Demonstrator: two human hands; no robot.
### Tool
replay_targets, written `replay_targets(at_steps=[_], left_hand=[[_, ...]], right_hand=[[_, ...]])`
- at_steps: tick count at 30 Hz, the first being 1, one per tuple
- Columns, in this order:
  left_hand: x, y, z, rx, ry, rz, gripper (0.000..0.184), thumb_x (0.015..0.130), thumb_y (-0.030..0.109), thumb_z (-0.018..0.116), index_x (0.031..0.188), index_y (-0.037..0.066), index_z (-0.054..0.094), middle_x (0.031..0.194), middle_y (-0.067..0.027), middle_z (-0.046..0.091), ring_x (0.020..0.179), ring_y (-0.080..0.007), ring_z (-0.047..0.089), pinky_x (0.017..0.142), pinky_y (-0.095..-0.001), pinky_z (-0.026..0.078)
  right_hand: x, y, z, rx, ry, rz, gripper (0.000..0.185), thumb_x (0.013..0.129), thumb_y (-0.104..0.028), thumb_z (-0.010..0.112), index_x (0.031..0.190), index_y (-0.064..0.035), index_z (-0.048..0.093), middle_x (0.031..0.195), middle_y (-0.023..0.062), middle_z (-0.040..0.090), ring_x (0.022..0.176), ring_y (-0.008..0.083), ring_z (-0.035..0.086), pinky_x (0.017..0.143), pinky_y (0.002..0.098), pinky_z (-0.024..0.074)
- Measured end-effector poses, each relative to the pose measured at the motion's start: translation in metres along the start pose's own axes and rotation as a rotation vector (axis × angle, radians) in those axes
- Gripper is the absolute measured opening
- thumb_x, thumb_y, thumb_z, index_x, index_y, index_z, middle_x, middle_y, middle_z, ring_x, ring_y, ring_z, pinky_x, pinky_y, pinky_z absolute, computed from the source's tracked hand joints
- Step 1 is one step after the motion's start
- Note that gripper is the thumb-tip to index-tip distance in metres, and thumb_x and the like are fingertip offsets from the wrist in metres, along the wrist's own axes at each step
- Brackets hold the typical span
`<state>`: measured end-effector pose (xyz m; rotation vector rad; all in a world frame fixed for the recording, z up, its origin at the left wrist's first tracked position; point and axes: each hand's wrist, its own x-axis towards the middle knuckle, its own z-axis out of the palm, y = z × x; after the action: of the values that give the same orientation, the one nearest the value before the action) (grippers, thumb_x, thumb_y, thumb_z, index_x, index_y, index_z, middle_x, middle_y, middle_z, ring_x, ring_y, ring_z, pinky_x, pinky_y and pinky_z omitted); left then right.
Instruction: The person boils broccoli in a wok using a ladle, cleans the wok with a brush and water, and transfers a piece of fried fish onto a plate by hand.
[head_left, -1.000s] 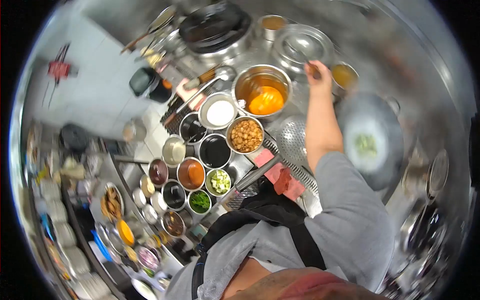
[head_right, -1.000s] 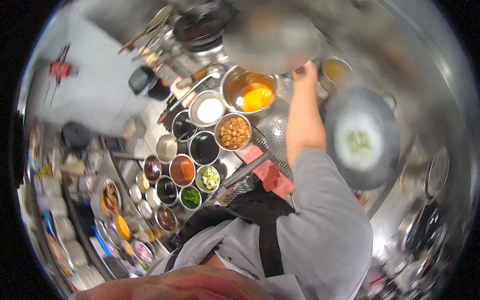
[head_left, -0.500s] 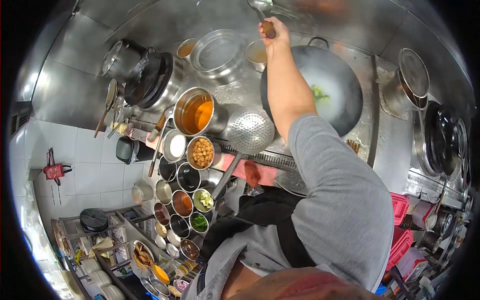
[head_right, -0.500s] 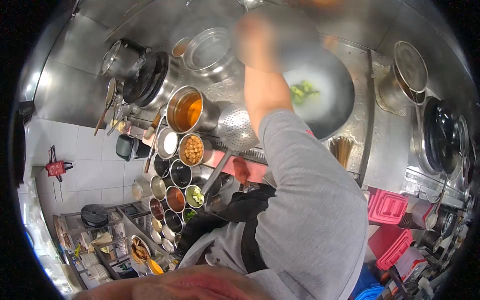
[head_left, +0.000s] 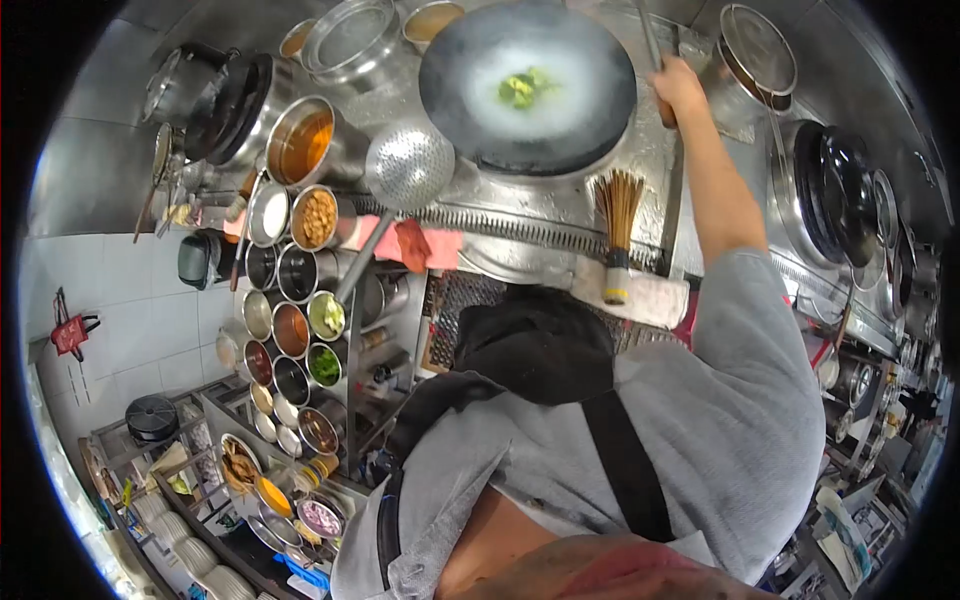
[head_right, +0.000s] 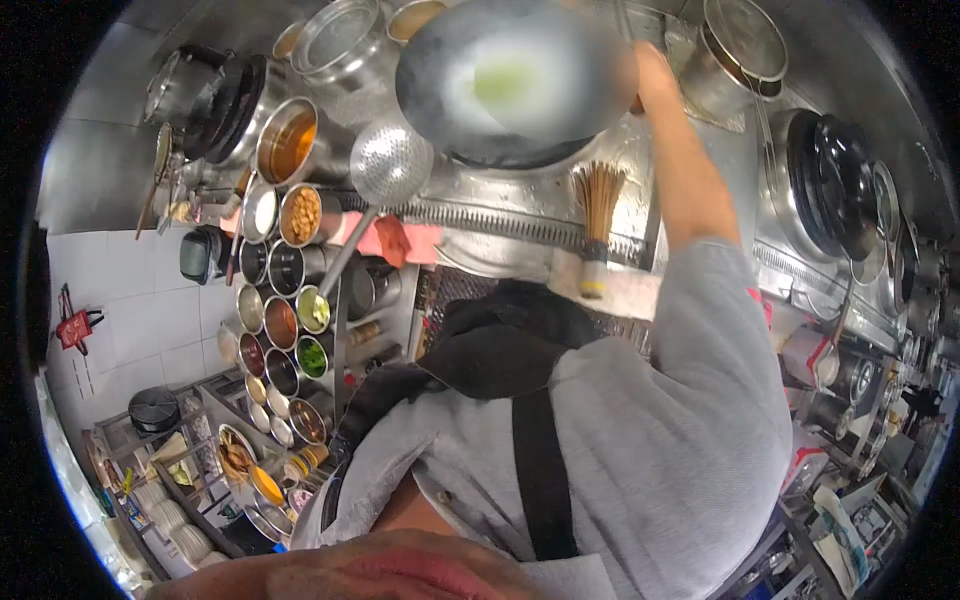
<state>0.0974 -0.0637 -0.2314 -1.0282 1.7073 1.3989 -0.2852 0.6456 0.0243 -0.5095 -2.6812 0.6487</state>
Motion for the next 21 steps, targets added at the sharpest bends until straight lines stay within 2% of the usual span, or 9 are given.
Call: replay_targets(at_steps=[2,8,10,11,13,14,18,20,21], left_hand=[[-0.002,-0.011,0.004,-0.013,-0.011,-0.007,0.039,0.076,0.031,0.06,0.106,0.007,0.065,0.105,-0.0174,0.064,0.088,-0.0354,0.064,0.081,-0.0444,0.052],[-0.001,-0.044,0.009,-0.103,-0.059,-0.005,0.041,0.075,0.032,0.061,0.107,0.007,0.066,0.107,-0.0179,0.064,0.09,-0.0365,0.064,0.083,-0.0447,0.051],[-0.002,-0.067,0.008,-0.173,-0.069,-0.002,0.041,0.075,0.032,0.061,0.107,0.007,0.066,0.108,-0.0181,0.064,0.09,-0.0369,0.064,0.084,-0.0448,0.051],[-0.004,-0.077,0.009,-0.176,-0.085,0.004,0.042,0.074,0.032,0.061,0.107,0.007,0.066,0.108,-0.0182,0.064,0.09,-0.0371,0.064,0.084,-0.0448,0.051],[-0.019,-0.095,0.017,0.133,-0.023,0.149,0.045,0.073,0.035,0.062,0.107,0.006,0.065,0.106,-0.0191,0.065,0.092,-0.0362,0.064,0.085,-0.0457,0.051],[-0.037,-0.103,0.018,0.435,0.081,0.212,0.048,0.071,0.037,0.062,0.107,0.005,0.065,0.103,-0.0198,0.066,0.093,-0.0351,0.064,0.084,-0.0465,0.051],[-0.093,-0.133,0.036,0.372,0.242,0.327,0.037,0.075,0.029,0.054,0.088,-0.002,0.069,0.095,-0.024,0.065,0.089,-0.0362,0.064,0.077,-0.046,0.049],[-0.062,-0.182,0.062,0.098,-0.003,0.362,0.028,0.073,0.02,0.057,0.088,0.0,0.07,0.092,-0.0193,0.068,0.077,-0.0336,0.064,0.068,-0.0469,0.05],[0.016,-0.23,0.094,0.206,-0.287,0.274,0.032,0.081,0.021,0.054,0.102,0.0,0.067,0.101,-0.0214,0.066,0.091,-0.0295,0.064,0.077,-0.0461,0.05]], right_hand=[[-0.073,0.038,-0.006,-0.224,-0.047,-0.028,0.029,0.077,-0.011,0.057,0.102,0.0021,0.056,0.091,0.0262,0.063,0.093,0.0453,0.059,0.08,0.0498,0.0473],[-0.327,0.092,0.039,-0.21,-0.077,0.204,0.067,0.077,0.001,0.048,0.14,0.0038,0.026,0.097,0.0338,0.058,0.09,0.0461,0.059,0.078,0.0485,0.0494],[-0.372,0.065,0.032,-0.249,-0.227,0.345,0.061,0.079,-0.002,0.05,0.137,0.0011,0.034,0.104,0.0287,0.059,0.093,0.0418,0.06,0.077,0.0472,0.0495],[-0.391,0.107,0.048,-0.337,-0.397,0.19,0.052,0.082,-0.007,0.053,0.132,0.0019,0.043,0.108,0.0251,0.06,0.098,0.0382,0.06,0.081,0.0438,0.0496],[-0.414,0.086,0.047,-0.302,-0.119,-0.129,0.044,0.085,-0.015,0.057,0.125,0.0027,0.05,0.112,0.0219,0.06,0.101,0.0353,0.06,0.087,0.0385,0.0489],[-0.406,0.069,0.053,-0.256,-0.188,-0.201,0.044,0.084,-0.015,0.057,0.124,0.0023,0.05,0.112,0.0218,0.06,0.1,0.0352,0.06,0.087,0.0386,0.0489],[-0.392,-0.02,0.104,-0.209,-0.586,-0.565,0.04,0.084,-0.015,0.058,0.12,0.0007,0.054,0.11,0.0214,0.062,0.099,0.0348,0.061,0.086,0.0392,0.0489],[-0.385,-0.072,0.127,-0.265,-0.814,-0.775,0.038,0.083,-0.016,0.059,0.118,-0.0002,0.056,0.109,0.0212,0.062,0.098,0.0346,0.061,0.086,0.0394,0.049],[-0.386,-0.097,0.137,-0.293,-0.9,-0.854,0.037,0.083,-0.016,0.059,0.117,-0.0006,0.057,0.109,0.0211,0.062,0.098,0.0346,0.062,0.086,0.0396,0.049]])
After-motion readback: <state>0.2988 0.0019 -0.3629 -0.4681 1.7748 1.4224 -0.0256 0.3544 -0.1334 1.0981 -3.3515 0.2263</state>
